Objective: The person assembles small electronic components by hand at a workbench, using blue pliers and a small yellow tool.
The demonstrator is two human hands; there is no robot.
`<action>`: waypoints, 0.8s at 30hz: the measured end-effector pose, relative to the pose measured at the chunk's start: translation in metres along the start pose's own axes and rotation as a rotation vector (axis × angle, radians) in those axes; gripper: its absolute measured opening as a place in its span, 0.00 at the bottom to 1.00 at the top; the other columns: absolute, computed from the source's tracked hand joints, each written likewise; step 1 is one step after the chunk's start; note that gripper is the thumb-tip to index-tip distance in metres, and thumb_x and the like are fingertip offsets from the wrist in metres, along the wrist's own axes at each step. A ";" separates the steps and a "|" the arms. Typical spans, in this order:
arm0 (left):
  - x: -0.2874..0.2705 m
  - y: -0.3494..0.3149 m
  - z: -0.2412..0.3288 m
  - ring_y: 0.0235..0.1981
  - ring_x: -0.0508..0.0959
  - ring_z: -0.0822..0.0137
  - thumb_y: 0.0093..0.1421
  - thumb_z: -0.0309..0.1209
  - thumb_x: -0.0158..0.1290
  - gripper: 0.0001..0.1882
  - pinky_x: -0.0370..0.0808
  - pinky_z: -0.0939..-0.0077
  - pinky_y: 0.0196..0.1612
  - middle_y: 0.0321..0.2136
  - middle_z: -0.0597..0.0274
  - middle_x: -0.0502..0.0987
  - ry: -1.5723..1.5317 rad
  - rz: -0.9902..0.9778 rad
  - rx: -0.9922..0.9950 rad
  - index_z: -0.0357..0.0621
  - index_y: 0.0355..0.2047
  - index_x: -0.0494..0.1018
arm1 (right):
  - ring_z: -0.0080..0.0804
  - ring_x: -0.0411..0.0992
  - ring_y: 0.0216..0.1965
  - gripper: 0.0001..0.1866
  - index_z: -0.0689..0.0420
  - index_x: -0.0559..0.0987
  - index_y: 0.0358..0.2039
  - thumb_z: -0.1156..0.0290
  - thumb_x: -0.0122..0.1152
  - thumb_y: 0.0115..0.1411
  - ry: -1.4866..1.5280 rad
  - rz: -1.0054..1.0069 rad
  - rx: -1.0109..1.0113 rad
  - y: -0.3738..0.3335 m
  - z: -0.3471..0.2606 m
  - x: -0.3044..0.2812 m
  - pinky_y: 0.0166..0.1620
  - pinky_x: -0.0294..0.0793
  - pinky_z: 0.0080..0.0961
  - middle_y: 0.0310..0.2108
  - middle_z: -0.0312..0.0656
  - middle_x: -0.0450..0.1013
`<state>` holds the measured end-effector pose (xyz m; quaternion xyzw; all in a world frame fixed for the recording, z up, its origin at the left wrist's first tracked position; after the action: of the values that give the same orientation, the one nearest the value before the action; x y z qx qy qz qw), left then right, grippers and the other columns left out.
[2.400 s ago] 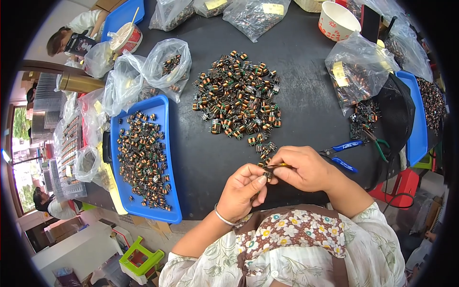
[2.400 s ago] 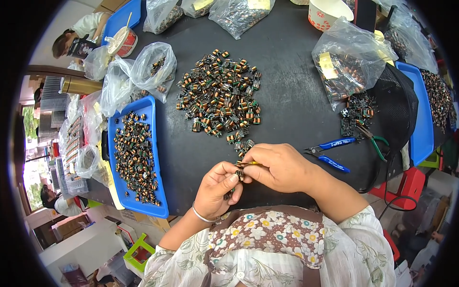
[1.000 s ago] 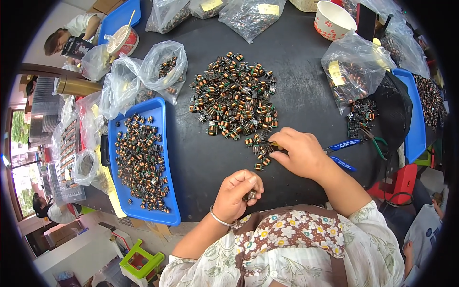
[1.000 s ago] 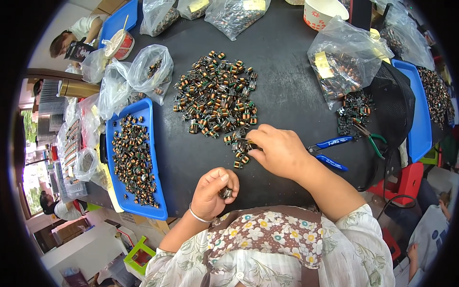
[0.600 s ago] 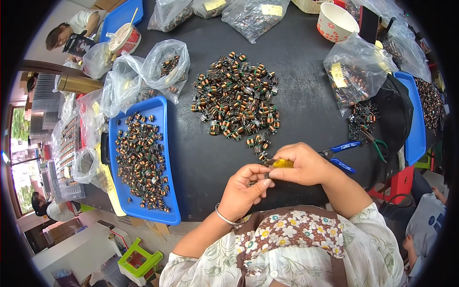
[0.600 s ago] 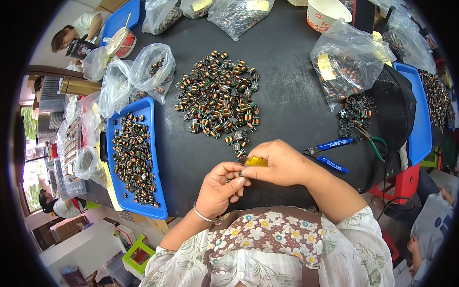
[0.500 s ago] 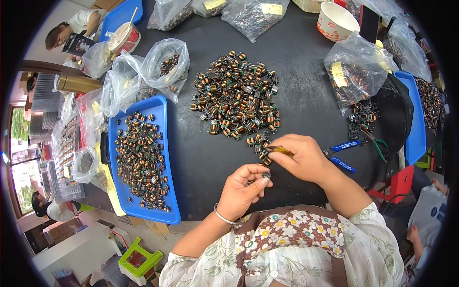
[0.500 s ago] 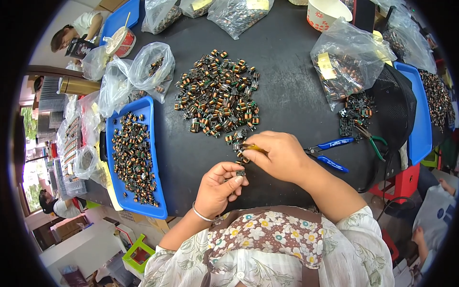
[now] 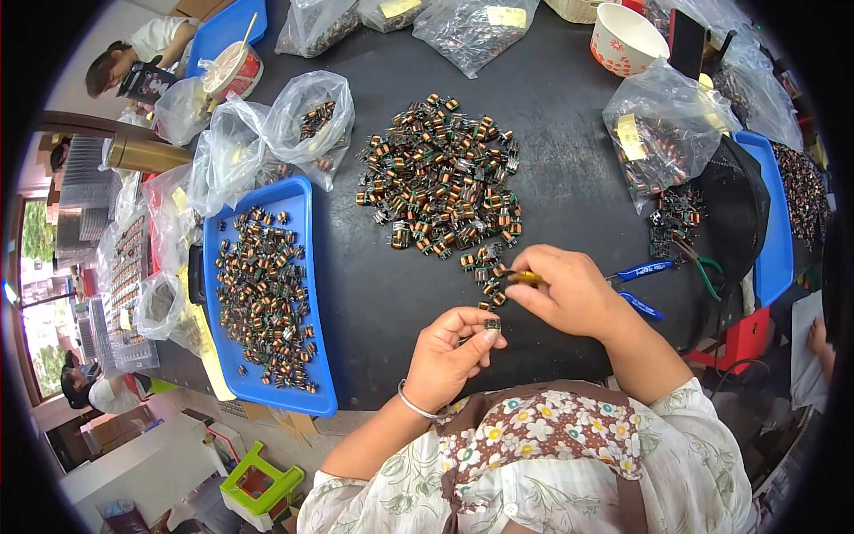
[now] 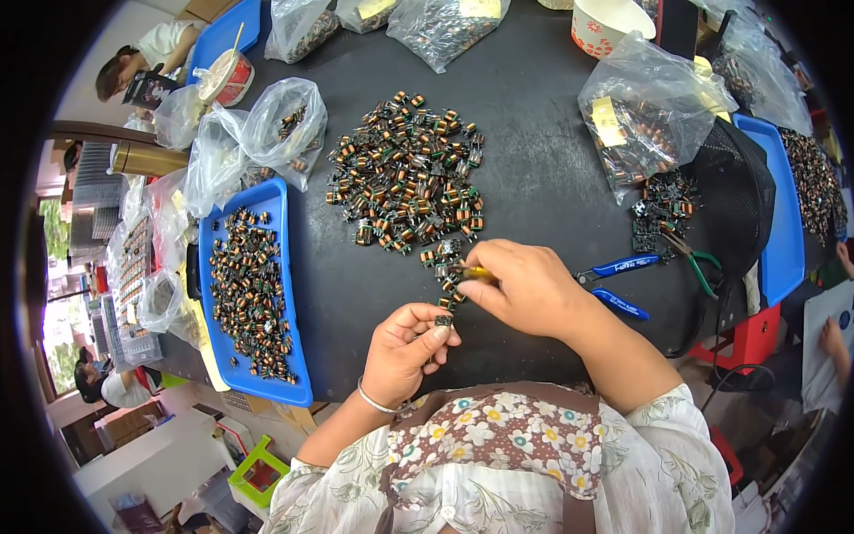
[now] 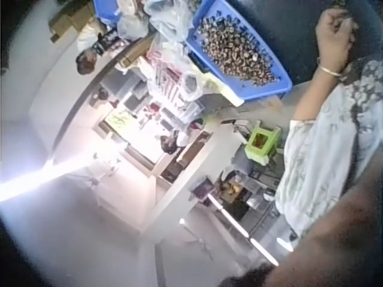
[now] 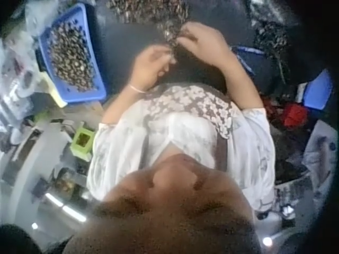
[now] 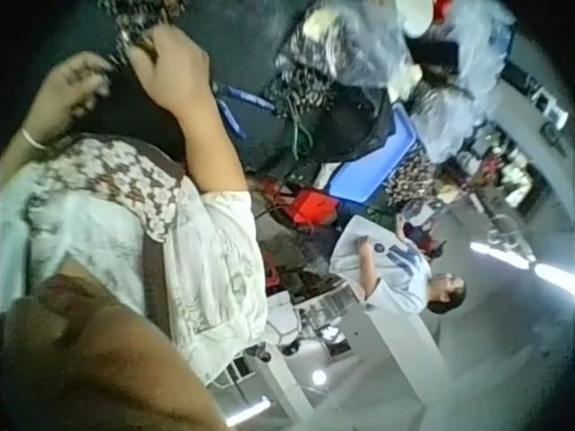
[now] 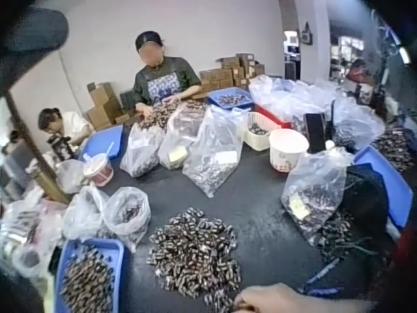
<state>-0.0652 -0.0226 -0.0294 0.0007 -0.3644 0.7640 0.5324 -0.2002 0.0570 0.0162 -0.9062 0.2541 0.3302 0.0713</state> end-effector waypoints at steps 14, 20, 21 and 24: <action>-0.003 0.002 0.005 0.19 0.69 0.80 0.56 0.23 0.50 0.08 0.63 0.91 0.17 0.28 0.61 0.74 0.042 0.050 0.081 0.39 0.36 0.68 | 0.44 0.71 0.24 0.07 0.57 0.75 0.24 0.68 0.53 0.52 0.047 -0.297 -0.059 -0.012 -0.016 0.006 0.27 0.68 0.37 0.21 0.43 0.72; -0.003 0.001 0.008 0.19 0.69 0.80 0.56 0.22 0.50 0.07 0.63 0.91 0.17 0.27 0.61 0.74 0.138 0.081 0.116 0.39 0.35 0.68 | 0.43 0.71 0.24 0.07 0.56 0.75 0.24 0.67 0.53 0.52 -0.040 -0.284 -0.065 -0.014 -0.019 0.006 0.27 0.69 0.37 0.21 0.43 0.72; -0.004 0.000 0.007 0.20 0.69 0.80 0.56 0.23 0.51 0.07 0.65 0.90 0.20 0.27 0.62 0.74 0.123 0.081 0.093 0.39 0.36 0.68 | 0.43 0.71 0.24 0.07 0.56 0.74 0.25 0.67 0.54 0.52 -0.070 -0.263 -0.075 -0.015 -0.019 0.006 0.27 0.69 0.37 0.21 0.43 0.72; -0.002 0.000 0.008 0.20 0.69 0.80 0.56 0.23 0.51 0.07 0.65 0.90 0.20 0.27 0.62 0.74 0.093 0.075 0.069 0.39 0.36 0.68 | 0.42 0.72 0.24 0.06 0.57 0.75 0.27 0.69 0.56 0.50 -0.080 -0.147 -0.069 -0.013 -0.018 0.004 0.26 0.69 0.34 0.22 0.42 0.73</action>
<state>-0.0671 -0.0285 -0.0246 -0.0303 -0.3125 0.7949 0.5192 -0.1813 0.0616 0.0269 -0.9105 0.1723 0.3685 0.0742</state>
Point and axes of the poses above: each hand's wrist, its own y-axis towards the middle knuckle, its own x-axis out of the palm, z = x × y, the point moved 7 cm from there along y, towards the middle knuckle
